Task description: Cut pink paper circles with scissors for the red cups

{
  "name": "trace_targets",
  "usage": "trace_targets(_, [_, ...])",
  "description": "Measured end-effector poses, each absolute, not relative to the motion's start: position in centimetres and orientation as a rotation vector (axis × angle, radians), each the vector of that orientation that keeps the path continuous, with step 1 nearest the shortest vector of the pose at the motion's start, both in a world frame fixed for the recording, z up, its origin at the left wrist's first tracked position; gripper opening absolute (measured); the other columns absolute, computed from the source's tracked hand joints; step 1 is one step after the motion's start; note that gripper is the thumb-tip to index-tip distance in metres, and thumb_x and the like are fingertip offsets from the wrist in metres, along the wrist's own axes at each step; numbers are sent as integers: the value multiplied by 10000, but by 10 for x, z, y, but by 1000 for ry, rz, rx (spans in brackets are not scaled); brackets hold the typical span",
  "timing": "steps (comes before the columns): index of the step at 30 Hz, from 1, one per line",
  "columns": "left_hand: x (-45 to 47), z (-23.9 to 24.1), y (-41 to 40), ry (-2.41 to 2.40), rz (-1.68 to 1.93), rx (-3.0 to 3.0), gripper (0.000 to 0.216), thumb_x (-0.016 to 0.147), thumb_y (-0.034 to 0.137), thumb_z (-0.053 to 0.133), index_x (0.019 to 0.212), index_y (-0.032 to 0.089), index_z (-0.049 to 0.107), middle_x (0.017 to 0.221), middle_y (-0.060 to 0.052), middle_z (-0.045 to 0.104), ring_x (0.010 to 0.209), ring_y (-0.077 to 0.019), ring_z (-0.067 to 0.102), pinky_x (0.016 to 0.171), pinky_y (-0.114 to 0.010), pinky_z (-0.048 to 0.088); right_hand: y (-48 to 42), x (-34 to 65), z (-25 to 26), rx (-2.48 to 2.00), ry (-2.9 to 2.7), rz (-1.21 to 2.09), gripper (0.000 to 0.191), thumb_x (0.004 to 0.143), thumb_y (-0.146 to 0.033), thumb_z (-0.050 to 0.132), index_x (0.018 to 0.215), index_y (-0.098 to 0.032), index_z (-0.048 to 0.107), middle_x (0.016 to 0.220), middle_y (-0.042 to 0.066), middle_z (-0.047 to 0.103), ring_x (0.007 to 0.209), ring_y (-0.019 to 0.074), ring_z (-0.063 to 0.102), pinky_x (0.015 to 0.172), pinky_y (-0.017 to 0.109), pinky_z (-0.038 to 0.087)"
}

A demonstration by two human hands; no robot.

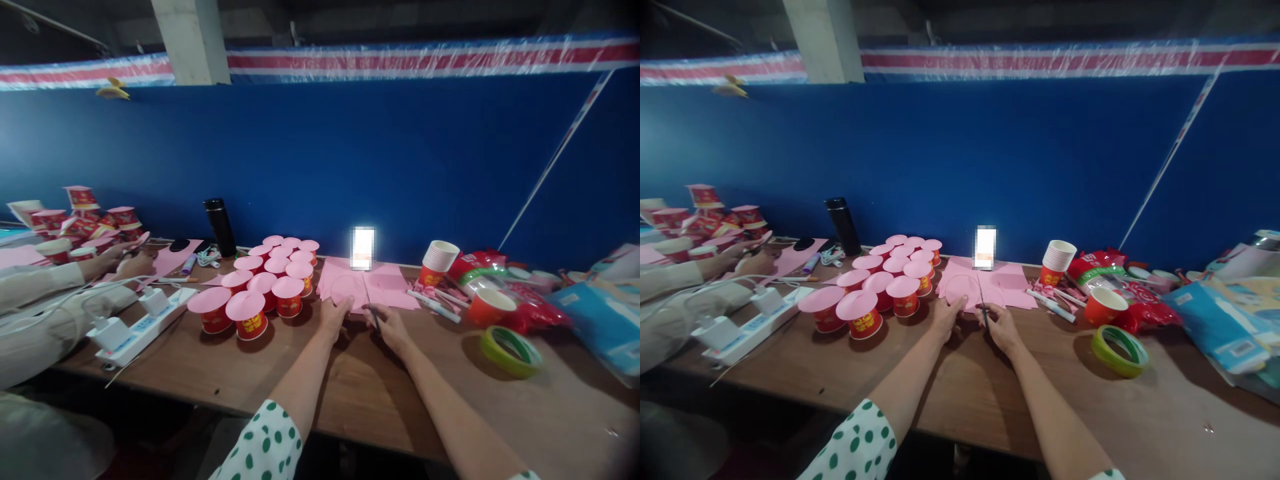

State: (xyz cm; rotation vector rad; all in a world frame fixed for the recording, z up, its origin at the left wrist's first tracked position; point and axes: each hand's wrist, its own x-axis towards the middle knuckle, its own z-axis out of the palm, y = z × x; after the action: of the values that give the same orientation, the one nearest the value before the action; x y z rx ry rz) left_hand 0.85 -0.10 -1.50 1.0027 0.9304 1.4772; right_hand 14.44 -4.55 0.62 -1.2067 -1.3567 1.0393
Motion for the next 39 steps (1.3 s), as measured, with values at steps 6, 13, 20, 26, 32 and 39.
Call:
trace_targets(6, [9, -15, 0, 917, 1488, 980, 342, 564, 415, 724, 659, 108, 604, 504, 21, 514, 421, -66, 409, 418, -202, 324, -46, 144, 8, -1212, -1341, 1057, 448, 631, -469, 665, 927, -134, 645, 507, -30, 528, 423, 92, 449, 382, 200, 340])
trace_targets(13, [9, -16, 2, 929, 1496, 962, 351, 572, 409, 725, 680, 99, 600, 511, 19, 518, 418, -61, 408, 407, -197, 325, -46, 144, 7, -1231, -1359, 1046, 470, 630, -483, 661, 939, -130, 645, 494, -33, 519, 423, 92, 438, 385, 201, 327])
trace_targets(20, [9, -17, 2, 928, 1515, 966, 370, 574, 424, 724, 703, 95, 616, 526, 12, 532, 422, -62, 417, 409, -196, 336, -47, 143, 9, -1221, -1362, 1043, 480, 636, -496, 649, 935, -120, 647, 480, -33, 509, 413, 91, 425, 383, 204, 324])
trace_targets(26, [10, -17, 3, 933, 1511, 926, 390, 559, 418, 737, 737, 88, 630, 556, -3, 559, 430, -63, 430, 413, -195, 348, -49, 142, 9, -1238, -1359, 1034, 486, 647, -504, 636, 954, -127, 648, 474, -30, 510, 396, 90, 420, 367, 202, 316])
trace_targets(32, [10, -18, 3, 939, 1519, 950, 399, 561, 424, 735, 747, 85, 640, 563, -11, 571, 447, -70, 443, 431, -202, 356, -48, 142, 8, -1235, -1371, 1032, 464, 656, -490, 632, 946, -129, 646, 462, -41, 497, 391, 87, 408, 370, 204, 320])
trace_targets(39, [9, -20, 3, 931, 1503, 976, 369, 564, 416, 734, 696, 89, 626, 523, 7, 538, 435, -70, 431, 429, -202, 347, -46, 143, 7, -1232, -1364, 1024, 456, 630, -475, 660, 932, -134, 648, 515, -26, 537, 435, 95, 464, 394, 201, 351])
